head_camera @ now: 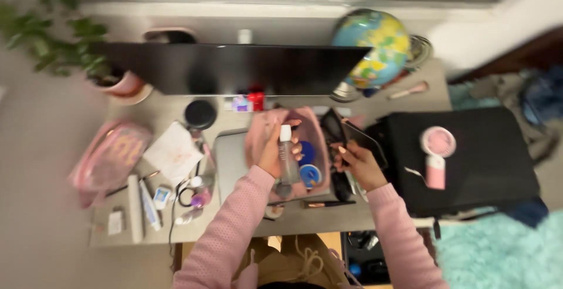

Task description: The person stands at a desk and packs personal care items into a pink tote bag, picking up bottles, tubes, a hair brush and a hair clip one at a time and placing them inside. They briefly handle a small packet, then open a desk drawer and place an item inside.

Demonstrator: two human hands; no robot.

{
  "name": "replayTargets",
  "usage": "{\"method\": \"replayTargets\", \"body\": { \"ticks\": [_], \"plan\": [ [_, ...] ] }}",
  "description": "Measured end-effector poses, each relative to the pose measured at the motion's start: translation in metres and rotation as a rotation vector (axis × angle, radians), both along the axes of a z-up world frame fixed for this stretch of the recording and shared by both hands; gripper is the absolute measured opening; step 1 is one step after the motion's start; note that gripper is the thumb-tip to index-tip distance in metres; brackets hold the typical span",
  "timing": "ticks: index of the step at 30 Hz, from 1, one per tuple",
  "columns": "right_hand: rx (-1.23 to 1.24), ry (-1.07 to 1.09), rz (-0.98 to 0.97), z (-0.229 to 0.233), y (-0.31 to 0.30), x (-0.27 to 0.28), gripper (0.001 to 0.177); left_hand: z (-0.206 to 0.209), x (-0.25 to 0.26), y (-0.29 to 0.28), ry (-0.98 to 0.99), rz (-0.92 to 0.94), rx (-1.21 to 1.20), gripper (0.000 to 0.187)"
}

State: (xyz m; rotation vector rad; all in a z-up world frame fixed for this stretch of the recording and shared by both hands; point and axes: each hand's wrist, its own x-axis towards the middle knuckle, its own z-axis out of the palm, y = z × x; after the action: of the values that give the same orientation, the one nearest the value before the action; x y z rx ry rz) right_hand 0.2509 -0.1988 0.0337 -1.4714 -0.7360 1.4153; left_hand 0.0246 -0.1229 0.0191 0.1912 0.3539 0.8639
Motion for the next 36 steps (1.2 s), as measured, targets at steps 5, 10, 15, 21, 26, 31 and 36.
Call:
{"method": "replayTargets", "body": {
  "ticks": [5, 10, 15, 21, 26, 31, 36],
  "plan": [
    [-0.077, 0.048, -0.081, -0.008, -0.041, 0.024, 0.029, -0.038, 0.079, -0.014, 0.027, -0.025, -0.262, 0.042],
    [-0.08, 0.104, -0.165, 0.036, -0.07, 0.021, 0.048, -0.033, 0.135, -0.04, -0.024, -0.123, -0.381, 0.043],
    [0.022, 0.085, -0.021, 0.023, -0.096, 0.035, 0.032, -0.021, 0.158, -0.054, -0.128, -0.268, -0.051, 0.028],
    [0.066, -0.22, 0.029, 0.027, -0.1, 0.048, 0.049, 0.023, 0.159, -0.078, 0.41, -0.235, 0.543, 0.027],
    [0.003, -0.405, -0.164, -0.06, -0.125, 0.051, 0.062, -0.06, 0.159, -0.099, 0.591, -0.365, 0.737, 0.024],
    [-0.022, -0.581, -0.31, -0.14, -0.173, 0.064, 0.049, -0.11, 0.147, -0.106, 0.671, -0.439, 0.76, 0.019],
    [-0.205, -0.713, -0.582, -0.187, -0.214, 0.064, 0.05, -0.153, 0.144, -0.129, 0.584, -0.571, 0.72, 0.015]
  ]
}}
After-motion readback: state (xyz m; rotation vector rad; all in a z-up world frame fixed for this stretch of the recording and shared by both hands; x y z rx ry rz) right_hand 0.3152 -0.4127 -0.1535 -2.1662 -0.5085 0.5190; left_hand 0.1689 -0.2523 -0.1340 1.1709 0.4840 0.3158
